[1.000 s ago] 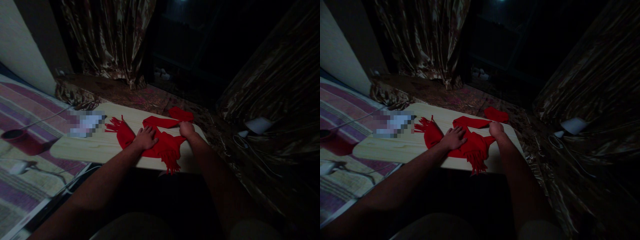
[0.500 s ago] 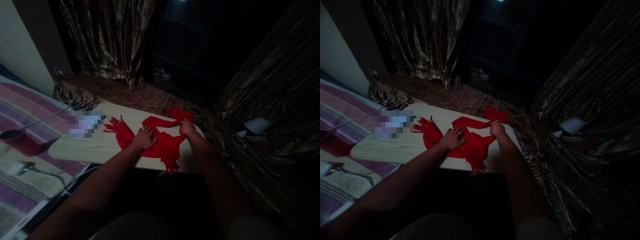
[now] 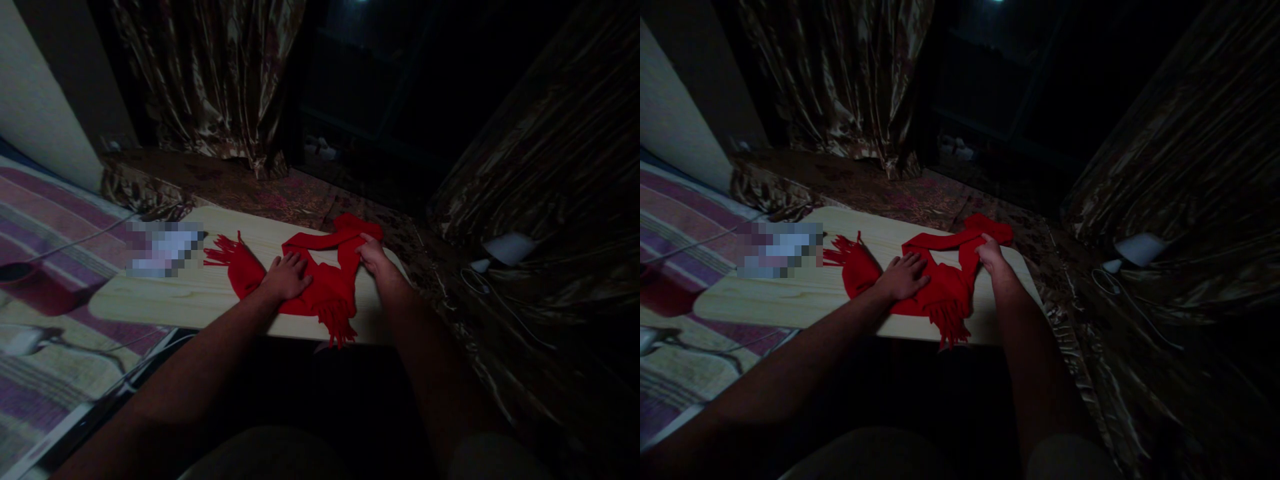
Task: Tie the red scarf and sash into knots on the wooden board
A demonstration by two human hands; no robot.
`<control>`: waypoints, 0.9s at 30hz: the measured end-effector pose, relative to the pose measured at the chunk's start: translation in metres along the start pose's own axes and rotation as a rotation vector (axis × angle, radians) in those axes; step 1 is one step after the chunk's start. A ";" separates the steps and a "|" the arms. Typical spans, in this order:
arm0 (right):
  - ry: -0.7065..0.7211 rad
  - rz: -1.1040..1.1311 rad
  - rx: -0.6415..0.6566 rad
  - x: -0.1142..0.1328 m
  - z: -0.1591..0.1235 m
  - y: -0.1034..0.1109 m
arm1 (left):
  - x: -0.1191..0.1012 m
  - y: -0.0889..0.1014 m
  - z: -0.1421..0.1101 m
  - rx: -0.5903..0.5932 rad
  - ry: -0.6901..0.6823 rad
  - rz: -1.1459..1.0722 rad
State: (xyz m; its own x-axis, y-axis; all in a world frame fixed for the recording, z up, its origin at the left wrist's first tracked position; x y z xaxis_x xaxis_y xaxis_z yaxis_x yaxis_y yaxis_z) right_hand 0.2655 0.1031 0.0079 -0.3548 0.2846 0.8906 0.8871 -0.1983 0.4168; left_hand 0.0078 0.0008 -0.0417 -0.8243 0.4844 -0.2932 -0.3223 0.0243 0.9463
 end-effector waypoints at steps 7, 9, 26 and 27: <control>-0.040 -0.285 -0.199 -0.026 0.008 0.012 | 0.000 0.001 -0.001 0.004 0.005 -0.005; -0.042 -0.335 -0.225 -0.030 0.009 0.020 | 0.000 0.001 -0.001 0.002 0.002 -0.006; 0.088 -1.015 0.012 -0.037 -0.021 -0.009 | 0.001 0.001 -0.001 0.006 0.008 -0.011; 0.114 -0.993 -0.013 -0.035 -0.022 -0.009 | 0.001 0.001 -0.001 0.004 0.007 -0.010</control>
State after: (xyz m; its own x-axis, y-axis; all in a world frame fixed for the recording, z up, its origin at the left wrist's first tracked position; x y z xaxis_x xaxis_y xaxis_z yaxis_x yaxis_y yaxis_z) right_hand 0.2637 0.0741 -0.0225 -0.9604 0.2352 0.1493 0.1699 0.0698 0.9830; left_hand 0.0064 0.0008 -0.0413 -0.8244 0.4781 -0.3031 -0.3281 0.0328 0.9441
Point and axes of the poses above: each hand's wrist, its own z-axis towards the middle knuckle, its own y-axis out of the back of the hand, x = y × z, the point moved 4 cm from there along z, towards the middle knuckle, and after that the axes turned 11 degrees about -y, right-handed, at the moved point
